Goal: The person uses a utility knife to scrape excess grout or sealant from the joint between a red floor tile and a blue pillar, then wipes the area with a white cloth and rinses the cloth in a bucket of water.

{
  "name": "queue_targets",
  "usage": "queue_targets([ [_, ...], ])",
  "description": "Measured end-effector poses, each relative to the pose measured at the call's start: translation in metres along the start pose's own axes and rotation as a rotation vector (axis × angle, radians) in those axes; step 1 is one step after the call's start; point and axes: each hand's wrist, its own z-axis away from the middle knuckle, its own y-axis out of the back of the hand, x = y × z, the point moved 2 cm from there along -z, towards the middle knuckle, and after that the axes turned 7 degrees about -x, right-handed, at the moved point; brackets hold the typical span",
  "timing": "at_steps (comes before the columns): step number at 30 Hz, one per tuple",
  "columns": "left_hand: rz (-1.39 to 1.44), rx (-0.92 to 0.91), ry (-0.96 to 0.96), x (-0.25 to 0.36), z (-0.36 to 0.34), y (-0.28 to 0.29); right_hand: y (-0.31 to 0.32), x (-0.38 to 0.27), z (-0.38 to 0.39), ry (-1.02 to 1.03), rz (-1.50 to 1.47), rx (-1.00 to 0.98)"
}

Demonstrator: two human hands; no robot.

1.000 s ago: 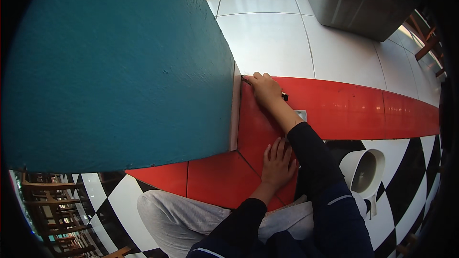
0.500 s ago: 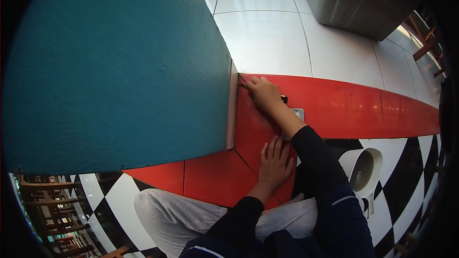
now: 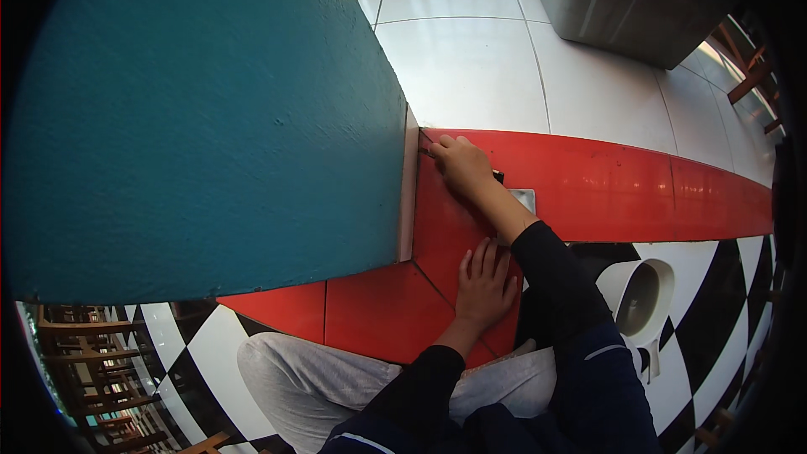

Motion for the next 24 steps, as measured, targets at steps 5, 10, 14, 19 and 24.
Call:
queue_targets([
  [5, 0.000, 0.017, -0.010, 0.002, 0.000, 0.000, 0.007, 0.001, -0.009, -0.078, 0.057, 0.052],
  [10, 0.008, 0.029, -0.006, -0.001, 0.000, 0.002, -0.001, 0.001, 0.000, -0.004, 0.053, -0.011],
  [14, -0.003, 0.022, -0.018, 0.003, -0.001, 0.001, 0.000, 0.004, -0.009, -0.058, 0.046, 0.073],
  [19, 0.017, 0.026, -0.008, 0.000, 0.000, 0.003, -0.003, 0.003, -0.004, -0.020, 0.000, -0.004],
  [24, 0.011, 0.034, -0.016, 0.001, -0.001, 0.002, -0.001, 0.004, -0.002, -0.058, -0.037, 0.033],
])
